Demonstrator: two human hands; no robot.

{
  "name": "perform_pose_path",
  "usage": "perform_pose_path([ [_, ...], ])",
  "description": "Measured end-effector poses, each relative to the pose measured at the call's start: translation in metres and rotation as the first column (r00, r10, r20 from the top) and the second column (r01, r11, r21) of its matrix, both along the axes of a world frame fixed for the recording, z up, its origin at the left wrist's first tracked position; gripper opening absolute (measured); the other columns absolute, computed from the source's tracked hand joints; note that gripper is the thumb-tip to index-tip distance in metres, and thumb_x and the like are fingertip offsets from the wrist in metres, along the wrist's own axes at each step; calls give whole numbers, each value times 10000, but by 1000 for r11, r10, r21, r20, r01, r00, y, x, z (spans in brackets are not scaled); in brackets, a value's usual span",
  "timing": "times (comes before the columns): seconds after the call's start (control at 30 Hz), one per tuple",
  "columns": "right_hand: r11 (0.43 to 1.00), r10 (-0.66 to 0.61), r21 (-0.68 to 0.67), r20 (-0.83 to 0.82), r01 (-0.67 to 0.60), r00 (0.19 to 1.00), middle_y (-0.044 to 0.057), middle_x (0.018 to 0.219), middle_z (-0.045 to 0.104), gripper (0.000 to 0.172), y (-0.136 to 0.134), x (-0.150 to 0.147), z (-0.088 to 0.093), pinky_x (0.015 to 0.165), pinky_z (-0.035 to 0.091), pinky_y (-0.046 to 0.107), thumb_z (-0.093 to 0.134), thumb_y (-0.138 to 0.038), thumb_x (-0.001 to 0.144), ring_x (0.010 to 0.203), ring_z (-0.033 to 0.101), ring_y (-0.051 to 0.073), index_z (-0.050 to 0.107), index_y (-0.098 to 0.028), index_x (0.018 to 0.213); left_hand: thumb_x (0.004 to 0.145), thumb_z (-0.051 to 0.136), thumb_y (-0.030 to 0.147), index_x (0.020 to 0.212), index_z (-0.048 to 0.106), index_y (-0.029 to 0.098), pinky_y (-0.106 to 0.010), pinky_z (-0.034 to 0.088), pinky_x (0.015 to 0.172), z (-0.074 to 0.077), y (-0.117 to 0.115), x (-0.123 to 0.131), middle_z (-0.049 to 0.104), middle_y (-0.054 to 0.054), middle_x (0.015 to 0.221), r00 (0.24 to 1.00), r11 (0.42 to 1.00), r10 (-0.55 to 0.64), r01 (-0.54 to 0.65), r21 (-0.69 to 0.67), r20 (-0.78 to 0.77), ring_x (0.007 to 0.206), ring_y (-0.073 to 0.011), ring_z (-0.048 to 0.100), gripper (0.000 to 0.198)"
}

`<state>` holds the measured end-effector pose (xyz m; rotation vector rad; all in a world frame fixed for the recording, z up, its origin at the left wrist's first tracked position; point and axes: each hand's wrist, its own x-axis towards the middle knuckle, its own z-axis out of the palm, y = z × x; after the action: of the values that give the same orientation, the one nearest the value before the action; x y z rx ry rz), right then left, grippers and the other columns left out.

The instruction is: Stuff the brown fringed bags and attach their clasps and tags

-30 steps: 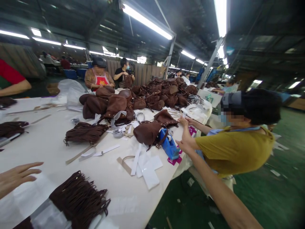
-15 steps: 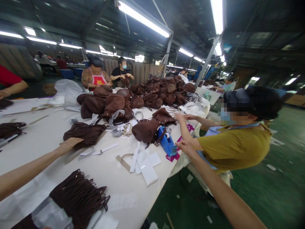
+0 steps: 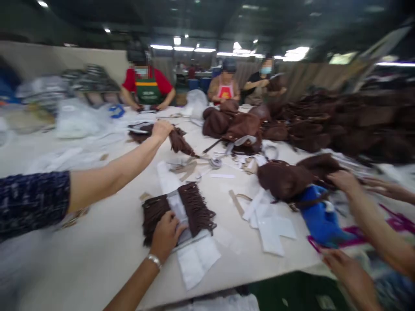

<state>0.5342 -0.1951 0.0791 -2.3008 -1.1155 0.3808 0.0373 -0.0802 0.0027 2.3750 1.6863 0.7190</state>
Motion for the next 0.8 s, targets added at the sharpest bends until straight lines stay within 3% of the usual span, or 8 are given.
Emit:
perform_pose_path([
  [0.1, 977, 198, -27, -246, -211, 949, 108, 697, 673, 266, 45, -59, -12, 566, 480, 336, 610, -492, 784, 586, 615, 206, 686, -237, 775, 900, 555, 427, 842, 618, 182, -354, 479, 847, 3, 6, -1, 547, -87, 1116, 997, 996, 66, -68, -53, -51, 961, -208, 556, 259],
  [0.2, 831, 508, 105, -544, -547, 668, 52, 743, 679, 381, 80, -170, -8, 579, 495, 286, 573, -539, 787, 618, 597, 177, 663, -209, 956, 887, 585, 415, 852, 604, 176, -358, 467, 839, 4, 1, -1, 532, -89, 1143, 995, 994, 92, -94, -60, -35, 966, -210, 545, 242],
  [0.23, 777, 556, 135, -605, -614, 570, 40, 731, 670, 377, 92, -209, -6, 551, 482, 259, 559, -524, 800, 617, 588, 162, 649, -196, 962, 886, 586, 412, 856, 602, 175, -364, 463, 841, 4, -2, -1, 527, -92, 1152, 996, 994, 88, -89, -60, -20, 976, -215, 542, 240],
  [0.3, 711, 582, 115, -650, -694, 488, 15, 681, 652, 299, 114, -278, -6, 499, 448, 210, 552, -458, 815, 583, 566, 131, 630, -182, 904, 889, 583, 397, 858, 600, 174, -375, 459, 848, 3, -4, -2, 523, -98, 1156, 997, 995, 73, -72, -63, 9, 1004, -228, 534, 226],
  [0.37, 668, 572, 2, -641, -744, 512, -1, 671, 650, 175, 133, -327, -13, 472, 422, 174, 547, -332, 823, 556, 553, 101, 617, -178, 864, 894, 575, 353, 864, 602, 175, -382, 457, 856, 2, -5, -4, 525, -99, 1145, 997, 996, 62, -60, -66, 34, 1030, -237, 526, 183],
  [0.47, 647, 543, -143, -604, -749, 584, -16, 620, 629, 97, 150, -361, -31, 406, 372, 158, 530, -228, 823, 472, 513, 80, 611, -176, 829, 876, 578, 270, 906, 609, 182, -389, 458, 870, 0, -4, -10, 524, -94, 1139, 996, 997, 44, -39, -74, 77, 1049, -241, 518, 99],
  [0.7, 651, 535, -348, -420, -674, 733, -19, 609, 649, 33, 157, -373, -50, 407, 348, 160, 583, -207, 806, 424, 513, 71, 613, -196, 816, 854, 495, 163, 917, 612, 177, -408, 449, 909, 2, -9, -22, 514, -105, 1141, 983, 995, -21, 39, -89, 185, 1065, -246, 505, 133],
  [0.8, 662, 551, -394, -322, -638, 770, -27, 635, 664, 169, 156, -379, -46, 444, 372, 158, 630, -183, 774, 460, 556, 78, 612, -220, 938, 843, 475, 134, 950, 620, 177, -398, 433, 930, 4, -8, -25, 515, -104, 1152, 979, 987, -27, 58, -148, 201, 1075, -242, 497, 185],
])
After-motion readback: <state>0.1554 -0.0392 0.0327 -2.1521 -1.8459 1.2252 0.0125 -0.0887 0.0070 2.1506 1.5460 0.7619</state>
